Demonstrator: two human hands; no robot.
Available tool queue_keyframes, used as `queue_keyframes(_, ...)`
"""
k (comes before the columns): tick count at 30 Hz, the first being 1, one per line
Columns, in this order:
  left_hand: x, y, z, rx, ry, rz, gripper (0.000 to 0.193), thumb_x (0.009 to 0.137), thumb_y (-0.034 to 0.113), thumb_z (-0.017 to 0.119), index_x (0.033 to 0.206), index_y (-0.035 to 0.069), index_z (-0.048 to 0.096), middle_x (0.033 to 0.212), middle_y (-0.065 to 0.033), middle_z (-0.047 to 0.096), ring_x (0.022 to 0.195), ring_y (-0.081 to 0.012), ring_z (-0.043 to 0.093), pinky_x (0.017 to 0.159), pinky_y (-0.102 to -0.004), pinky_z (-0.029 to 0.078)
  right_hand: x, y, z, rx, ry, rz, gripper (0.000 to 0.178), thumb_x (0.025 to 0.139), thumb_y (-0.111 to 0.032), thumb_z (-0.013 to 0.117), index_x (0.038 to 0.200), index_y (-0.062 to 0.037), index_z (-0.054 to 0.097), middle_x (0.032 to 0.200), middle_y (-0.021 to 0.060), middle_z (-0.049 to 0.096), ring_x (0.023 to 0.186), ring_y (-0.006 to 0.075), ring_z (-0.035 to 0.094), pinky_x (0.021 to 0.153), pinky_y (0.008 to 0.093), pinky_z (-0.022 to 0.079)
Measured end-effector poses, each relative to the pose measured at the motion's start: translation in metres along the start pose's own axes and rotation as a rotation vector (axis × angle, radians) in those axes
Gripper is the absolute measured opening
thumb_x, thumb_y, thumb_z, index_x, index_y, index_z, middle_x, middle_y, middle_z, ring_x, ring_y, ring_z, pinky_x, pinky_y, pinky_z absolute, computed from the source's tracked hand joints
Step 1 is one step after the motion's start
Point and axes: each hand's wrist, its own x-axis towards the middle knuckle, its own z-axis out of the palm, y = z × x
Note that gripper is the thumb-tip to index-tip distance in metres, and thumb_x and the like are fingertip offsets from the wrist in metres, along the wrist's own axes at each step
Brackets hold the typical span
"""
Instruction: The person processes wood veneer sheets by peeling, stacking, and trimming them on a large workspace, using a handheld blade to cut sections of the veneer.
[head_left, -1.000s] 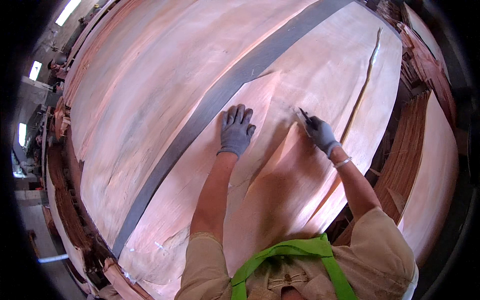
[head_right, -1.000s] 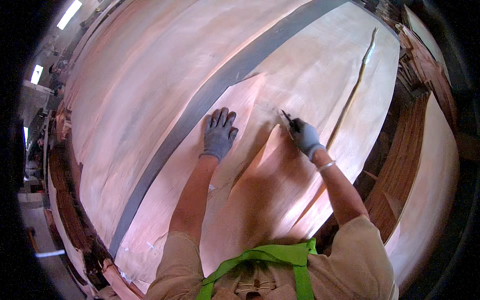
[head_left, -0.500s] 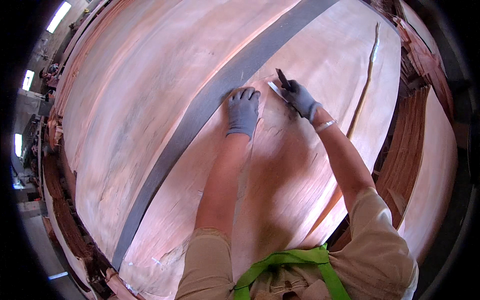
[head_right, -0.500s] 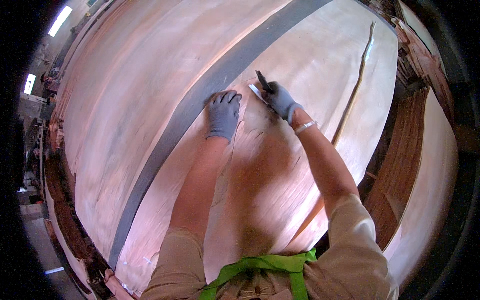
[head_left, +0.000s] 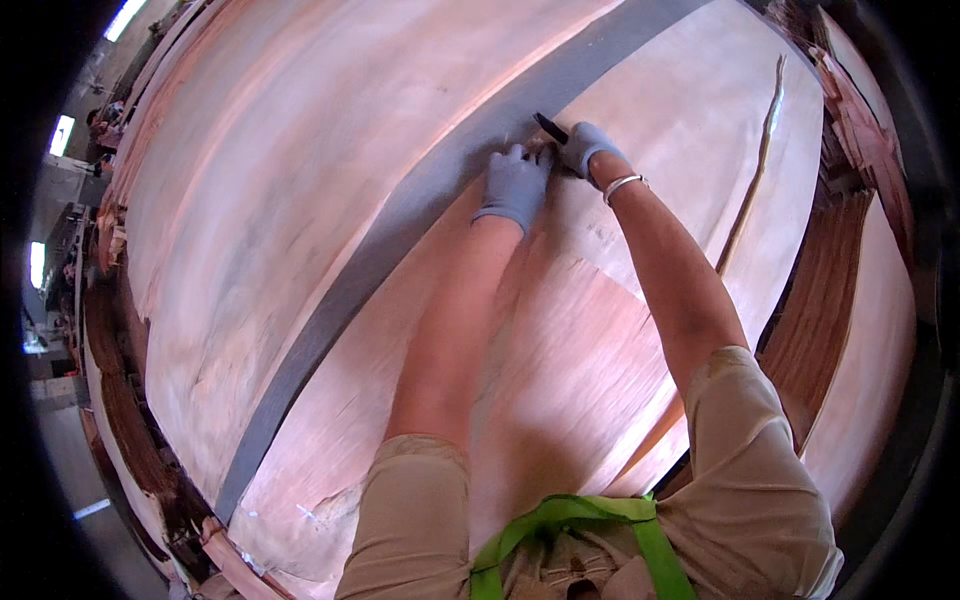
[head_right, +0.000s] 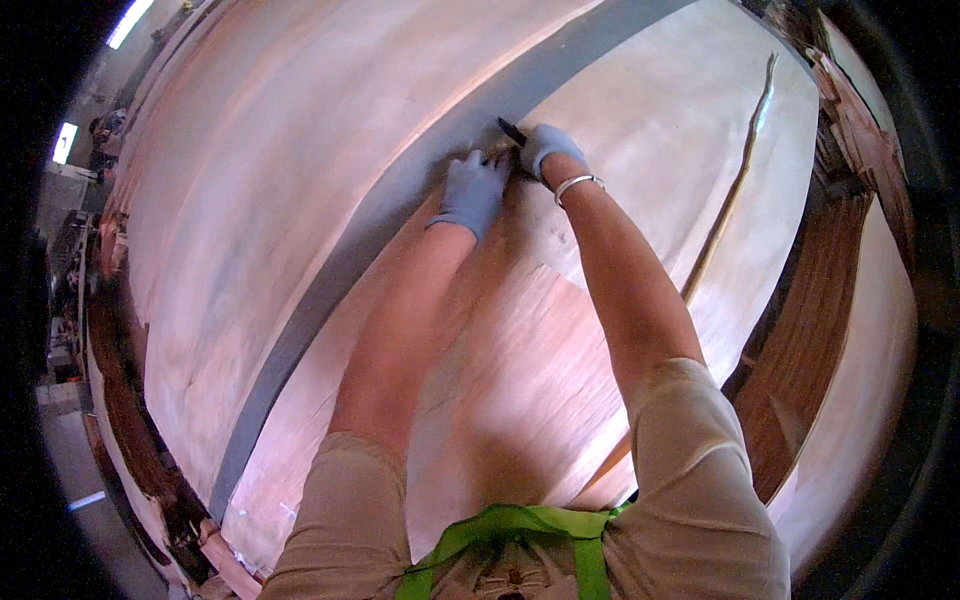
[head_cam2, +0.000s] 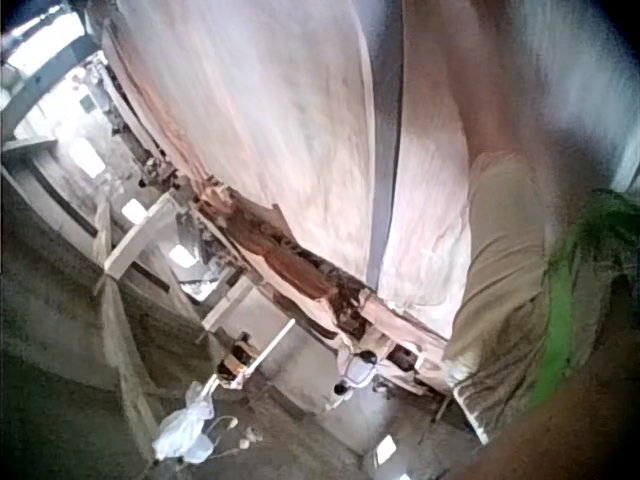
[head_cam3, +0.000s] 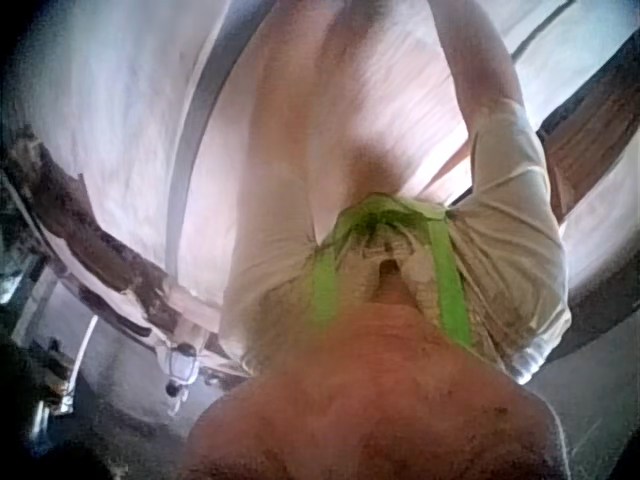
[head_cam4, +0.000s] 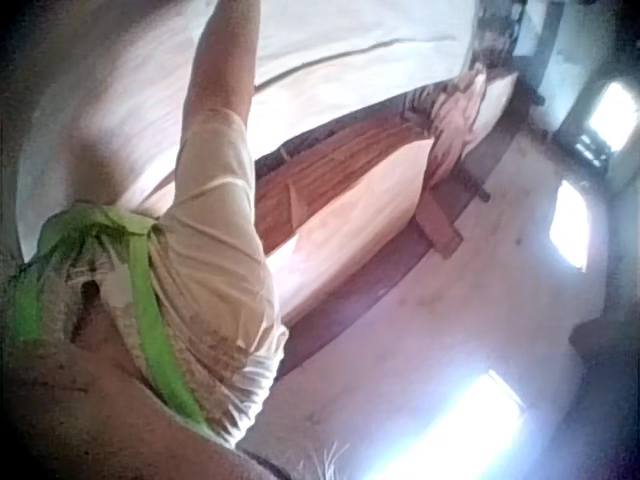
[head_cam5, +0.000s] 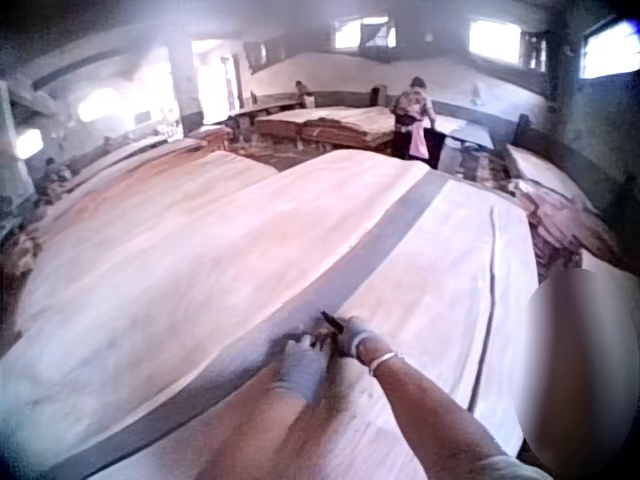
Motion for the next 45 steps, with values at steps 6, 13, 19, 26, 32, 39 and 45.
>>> queue_keyframes(6, 0.003, -0.012, 0.001, -0.366, -0.18, -0.179, 0.049, 0.084, 0.007, 0.039, 0.131, 0.021, 0.04, 0.129, -0.0178, 0.043, 0.118, -0.0363, 0.041, 0.092, -0.0464, 0.038, -0.049, 0.002, -0.035, -0.201, 0.075, -0.003, 0.038, 0.075, -0.035, 0.061, 0.095, -0.0025, 0.06, 0.095, 0.0205, 0.061, 0.092, 0.0371, 0.058, 0.076, 0.0394, 0.047)
queue_keyframes(13, -0.272, -0.051, -0.058, -0.404, 0.539, -0.641, 0.05, 0.076, -0.004, 0.041, 0.126, 0.003, 0.044, 0.134, -0.0191, 0.038, 0.12, -0.0319, 0.04, 0.1, -0.0405, 0.03, -0.167, 0.049, -0.016, -0.034, -0.001, -0.249, 0.036, 0.074, -0.028, 0.065, 0.098, -0.0031, 0.054, 0.097, 0.0201, 0.061, 0.091, 0.0384, 0.056, 0.076, 0.0431, 0.046)
queue_keyframes(19, -0.618, 0.072, -0.164, -0.077, 0.452, -1.305, 0.047, 0.073, -0.005, 0.044, 0.118, 0.008, 0.051, 0.135, -0.0171, 0.036, 0.113, -0.0322, 0.046, 0.093, -0.0401, 0.037, -0.297, 0.038, 0.036, 0.246, -0.364, -0.435, 0.035, 0.083, -0.011, 0.055, 0.116, -0.0003, 0.053, 0.107, 0.0199, 0.059, 0.092, 0.0284, 0.06, 0.077, 0.0329, 0.047)
queue_keyframes(26, -0.9, 0.27, -0.179, 0.573, 0.339, -2.228, 0.043, 0.074, 0.008, 0.048, 0.116, 0.01, 0.053, 0.134, -0.0171, 0.037, 0.108, -0.033, 0.05, 0.084, -0.0406, 0.044, -0.478, -0.066, 0.08, 0.223, -0.563, -0.901, 0.024, 0.08, -0.014, 0.059, 0.101, -0.0022, 0.056, 0.078, 0.0128, 0.057, 0.069, 0.0225, 0.054, 0.063, 0.033, 0.044)
queue_keyframes(32, -0.989, 0.259, -0.191, 0.235, 0.709, -2.665, 0.062, 0.078, 0.036, 0.059, 0.127, 0.002, 0.04, 0.134, -0.0158, 0.036, 0.117, -0.0323, 0.042, 0.095, -0.0381, 0.037, -0.556, -0.098, 0.142, -0.054, -0.574, -1.053, 0.041, 0.075, -0.016, 0.064, 0.11, -0.0033, 0.049, 0.108, 0.0185, 0.054, 0.098, 0.0368, 0.054, 0.077, 0.0426, 0.045)
queue_keyframes(39, -1.168, 0.213, -0.146, -0.05, 1.075, -2.406, 0.066, 0.076, 0.031, 0.065, 0.125, -0.005, 0.038, 0.127, -0.0207, 0.04, 0.115, -0.0318, 0.043, 0.095, -0.036, 0.036, -0.629, -0.173, 0.225, -0.124, -0.332, -1.094, 0.049, 0.071, -0.015, 0.067, 0.114, -0.0057, 0.046, 0.117, 0.0166, 0.049, 0.105, 0.0354, 0.051, 0.081, 0.0407, 0.045)
queue_keyframes(45, -1.162, 0.223, -0.132, -0.945, 1.846, -2.08, 0.047, 0.078, 0.028, 0.067, 0.11, -0.001, 0.049, 0.102, -0.0103, 0.057, 0.086, -0.0188, 0.055, 0.07, -0.0312, 0.047, -0.632, -0.141, 0.214, -0.223, -0.105, -0.931, 0.036, 0.074, -0.015, 0.065, 0.107, -0.0059, 0.055, 0.108, 0.0148, 0.054, 0.097, 0.0325, 0.054, 0.081, 0.0389, 0.045)
